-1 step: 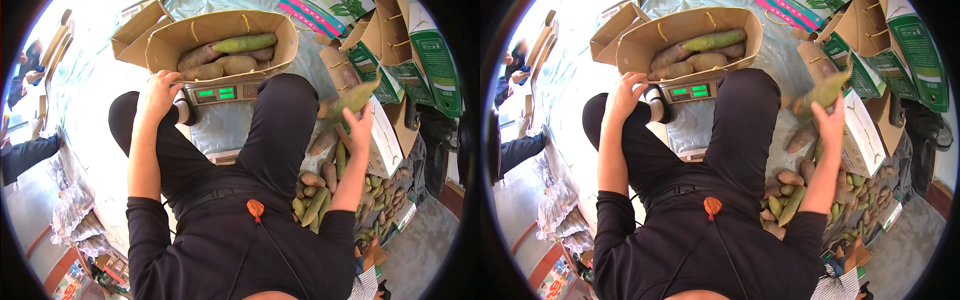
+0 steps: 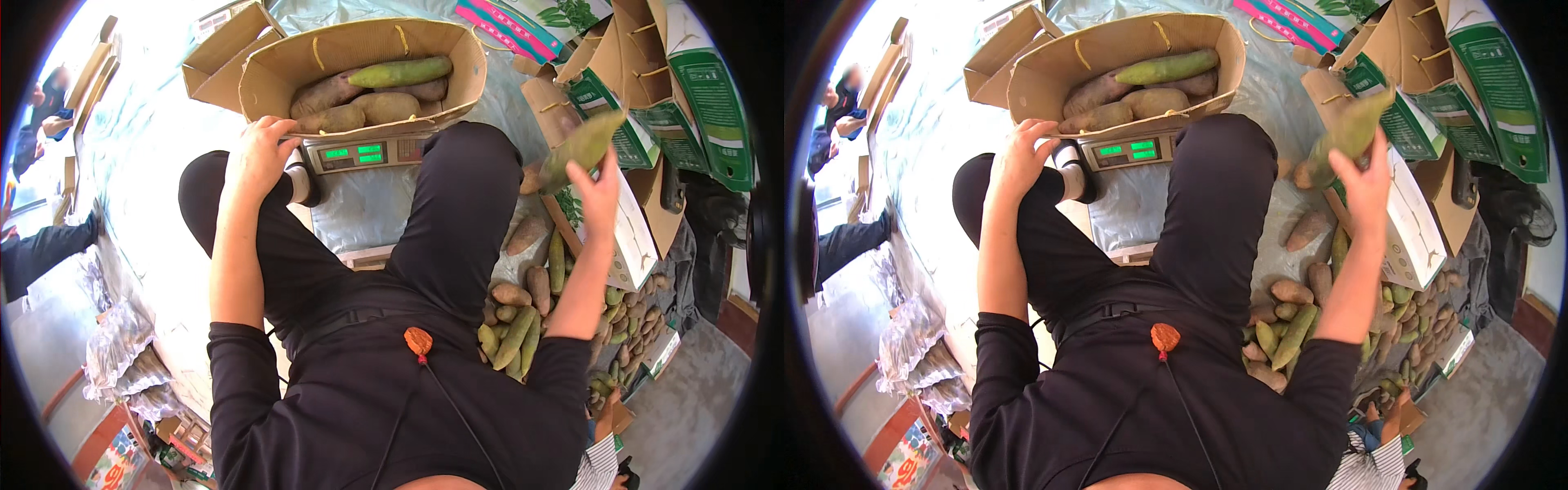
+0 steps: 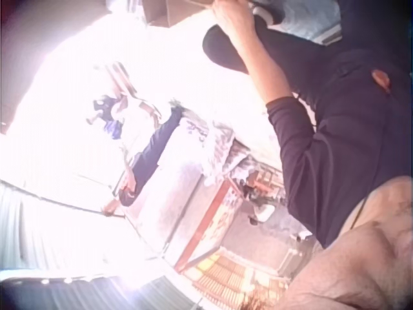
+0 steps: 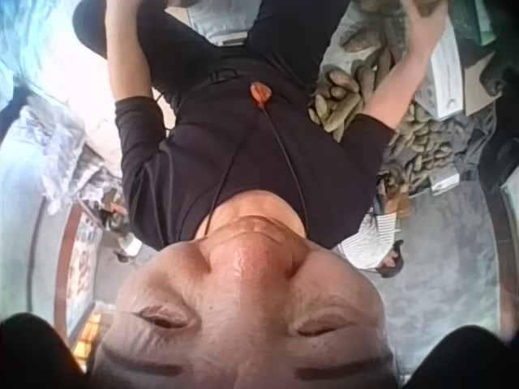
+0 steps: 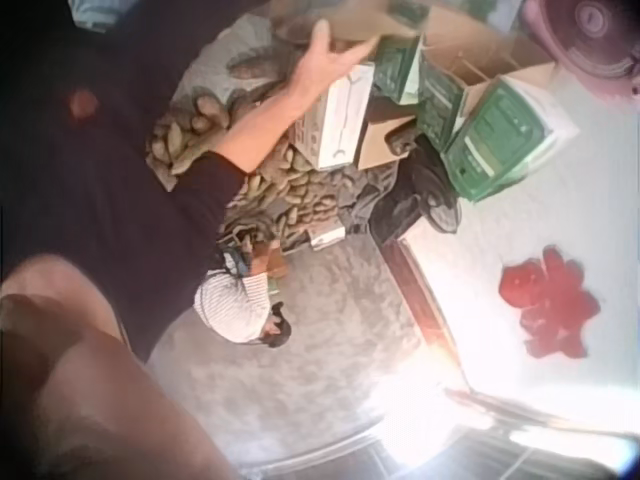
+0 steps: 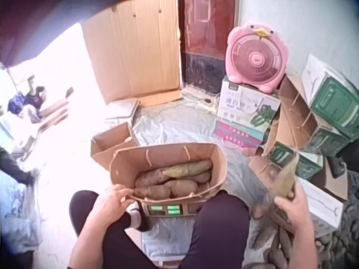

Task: Pack harvested vegetables into paper bags, weigh them on a digital scale, and organize them into boxes.

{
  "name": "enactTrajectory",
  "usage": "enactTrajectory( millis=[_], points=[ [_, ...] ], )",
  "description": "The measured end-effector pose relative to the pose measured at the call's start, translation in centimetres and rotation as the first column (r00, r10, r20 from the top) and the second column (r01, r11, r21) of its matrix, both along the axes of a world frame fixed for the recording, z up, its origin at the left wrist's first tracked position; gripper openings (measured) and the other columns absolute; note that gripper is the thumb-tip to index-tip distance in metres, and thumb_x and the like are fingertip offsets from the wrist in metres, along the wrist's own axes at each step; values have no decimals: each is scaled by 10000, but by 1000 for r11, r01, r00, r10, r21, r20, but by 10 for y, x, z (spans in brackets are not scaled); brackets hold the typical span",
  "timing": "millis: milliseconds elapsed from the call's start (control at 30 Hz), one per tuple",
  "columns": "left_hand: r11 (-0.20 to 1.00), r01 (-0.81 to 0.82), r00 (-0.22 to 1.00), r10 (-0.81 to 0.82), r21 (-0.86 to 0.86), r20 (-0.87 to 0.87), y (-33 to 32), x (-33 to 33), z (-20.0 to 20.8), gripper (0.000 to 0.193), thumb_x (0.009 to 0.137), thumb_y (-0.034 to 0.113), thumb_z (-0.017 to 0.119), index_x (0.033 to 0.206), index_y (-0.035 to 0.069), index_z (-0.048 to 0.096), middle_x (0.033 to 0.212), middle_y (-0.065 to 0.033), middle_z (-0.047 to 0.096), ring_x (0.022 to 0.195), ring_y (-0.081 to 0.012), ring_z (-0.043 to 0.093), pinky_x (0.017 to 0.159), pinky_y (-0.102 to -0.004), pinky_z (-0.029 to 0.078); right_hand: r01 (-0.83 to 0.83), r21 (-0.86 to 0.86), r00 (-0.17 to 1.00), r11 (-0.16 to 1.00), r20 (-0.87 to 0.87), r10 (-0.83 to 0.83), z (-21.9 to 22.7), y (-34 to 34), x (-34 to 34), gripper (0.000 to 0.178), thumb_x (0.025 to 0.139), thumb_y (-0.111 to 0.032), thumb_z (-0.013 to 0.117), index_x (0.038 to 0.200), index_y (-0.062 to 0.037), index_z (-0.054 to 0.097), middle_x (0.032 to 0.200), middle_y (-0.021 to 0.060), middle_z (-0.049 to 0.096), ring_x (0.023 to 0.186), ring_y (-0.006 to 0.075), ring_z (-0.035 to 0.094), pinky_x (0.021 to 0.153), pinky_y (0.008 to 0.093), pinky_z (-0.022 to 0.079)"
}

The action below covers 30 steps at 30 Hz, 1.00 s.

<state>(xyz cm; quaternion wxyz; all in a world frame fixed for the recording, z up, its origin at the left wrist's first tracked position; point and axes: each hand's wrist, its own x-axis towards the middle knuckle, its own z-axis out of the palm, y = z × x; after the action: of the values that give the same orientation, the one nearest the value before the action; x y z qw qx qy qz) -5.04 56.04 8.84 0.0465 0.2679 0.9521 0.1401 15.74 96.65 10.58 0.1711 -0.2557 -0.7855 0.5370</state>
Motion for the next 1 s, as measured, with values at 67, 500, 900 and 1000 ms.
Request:
enactTrajectory(
  millis=[67, 500, 900, 1000],
  points=[
    [999, 27, 1000, -27, 30, -7, 2, -1, 0, 265, 804, 200, 658, 1027, 58, 658, 1026, -113, 627, 994, -313, 572, 875, -398, 455, -184, 34, 973, 982, -138, 187, 36, 2, -43, 639, 766, -39, 655, 1353, -31, 402, 1240, 93, 528, 1114, 193, 530, 949, 342, 432],
    [976, -38, 997, 21, 215, 80, -6, -2, 14, 266, 805, 132, 651, 1054, 38, 653, 1044, -143, 627, 987, -332, 585, 864, -373, 464, -689, 504, 722, 521, 419, 550, -6, -134, -219, 514, 773, -156, 648, 1268, -133, 514, 1056, 119, 609, 969, 274, 584, 844, 363, 467],
    [862, -372, 896, 237, 344, 376, -42, -94, 43, 370, 887, 238, 606, 1158, -13, 593, 1131, -134, 620, 1041, -216, 576, 917, -312, 432, -247, 399, 955, 883, 252, 154, -50, 16, -217, 528, 749, -396, 673, 1146, -53, 606, 1021, 155, 654, 954, 244, 624, 830, 349, 480],
    [893, -417, 863, 330, 172, 383, -45, -118, 20, 468, 859, 361, 630, 1127, -21, 603, 1116, -161, 616, 1019, -240, 583, 885, -334, 444, -273, 355, 895, 894, 435, 101, -63, 14, -217, 586, 719, -461, 687, 1096, -17, 622, 1012, 170, 654, 950, 239, 626, 822, 353, 480]
  ],
)
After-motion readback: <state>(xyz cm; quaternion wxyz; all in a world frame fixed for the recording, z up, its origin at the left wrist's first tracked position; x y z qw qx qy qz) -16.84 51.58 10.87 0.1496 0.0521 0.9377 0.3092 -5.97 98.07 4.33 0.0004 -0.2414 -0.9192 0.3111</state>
